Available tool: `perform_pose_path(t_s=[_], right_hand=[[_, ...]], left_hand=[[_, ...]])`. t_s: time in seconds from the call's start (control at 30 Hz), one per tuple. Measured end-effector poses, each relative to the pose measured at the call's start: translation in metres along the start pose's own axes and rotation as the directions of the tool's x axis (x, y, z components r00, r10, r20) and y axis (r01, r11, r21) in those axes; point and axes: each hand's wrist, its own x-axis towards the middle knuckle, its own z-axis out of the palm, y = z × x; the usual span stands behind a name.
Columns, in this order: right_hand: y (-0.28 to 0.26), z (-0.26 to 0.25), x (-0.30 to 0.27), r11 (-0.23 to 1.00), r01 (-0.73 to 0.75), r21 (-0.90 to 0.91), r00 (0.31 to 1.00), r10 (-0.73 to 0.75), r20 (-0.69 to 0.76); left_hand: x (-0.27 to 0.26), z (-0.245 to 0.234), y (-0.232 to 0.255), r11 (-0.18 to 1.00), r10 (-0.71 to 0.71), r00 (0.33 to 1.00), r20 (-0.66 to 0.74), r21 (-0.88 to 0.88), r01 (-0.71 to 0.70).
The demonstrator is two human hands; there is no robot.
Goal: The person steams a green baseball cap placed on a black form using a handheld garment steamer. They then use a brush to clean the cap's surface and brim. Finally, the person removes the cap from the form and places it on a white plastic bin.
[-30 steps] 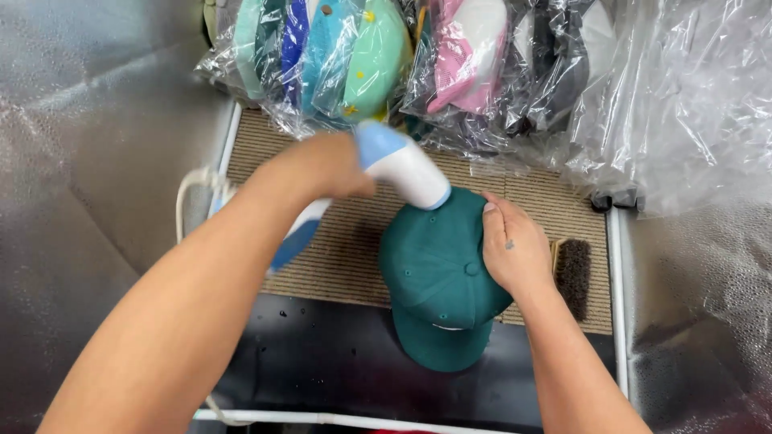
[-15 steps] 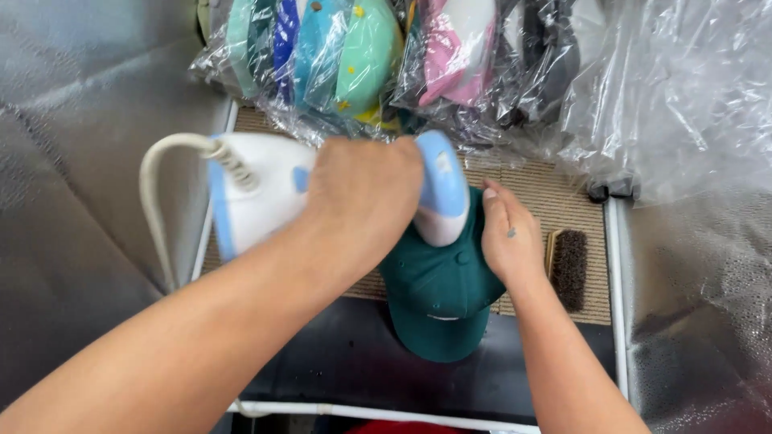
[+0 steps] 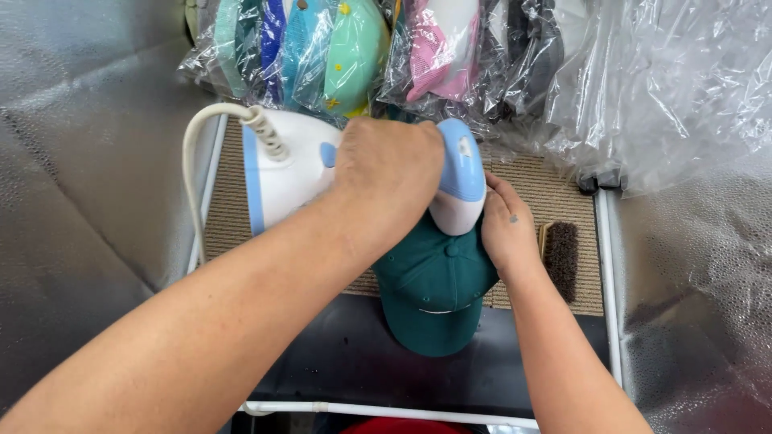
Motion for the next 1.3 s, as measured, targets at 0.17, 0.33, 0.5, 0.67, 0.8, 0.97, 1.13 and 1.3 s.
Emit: perform_pose_path(t_s=[0.17, 0.33, 0.5, 0.67, 0.8, 0.97, 1.13, 1.3], right_hand=[[0.008, 0.002, 0.002, 0.978, -0.079, 0.192, 0.995, 0.087, -0.037], [0.022, -0.001, -0.002, 0.958, 0.030, 0.286, 0.998, -0.013, -0.058], [0.031, 0.005, 0.011, 0.978, 0.025, 0.209, 0.998, -0.011, -0.068], [0.037, 0.003, 0.018, 0.993, 0.053, 0.106, 0.995, -0.043, -0.093], [0.036, 0.002, 0.009, 0.980, 0.196, 0.022, 0.974, -0.192, -0.116], [0.024, 0.005, -0.005, 0.959, 0.185, -0.214, 0.959, -0.224, -0.176], [0.011, 0.005, -0.009, 0.928, 0.298, -0.225, 0.932, -0.334, -0.142], [0.019, 0.002, 0.002, 0.900, 0.335, -0.278, 0.939, -0.344, 0.019]], left_hand=[[0.010, -0.017, 0.016, 0.998, -0.037, 0.984, 0.173, 0.063, 0.027], [0.041, 0.006, 0.033, 0.999, -0.041, 0.982, 0.183, -0.006, 0.043], [0.011, -0.021, 0.007, 0.993, 0.005, 0.927, 0.375, 0.104, -0.047], [0.014, -0.004, 0.008, 0.995, -0.054, 0.960, 0.276, 0.098, 0.028], [0.025, 0.000, 0.020, 0.997, -0.071, 0.964, 0.255, 0.045, 0.062], [-0.039, -0.026, -0.001, 0.993, -0.115, 0.951, 0.286, 0.057, 0.103], [-0.064, -0.034, -0.012, 0.983, -0.098, 0.972, 0.212, 0.171, 0.062], [-0.043, -0.004, -0.011, 0.995, -0.086, 0.996, 0.014, 0.050, 0.085]])
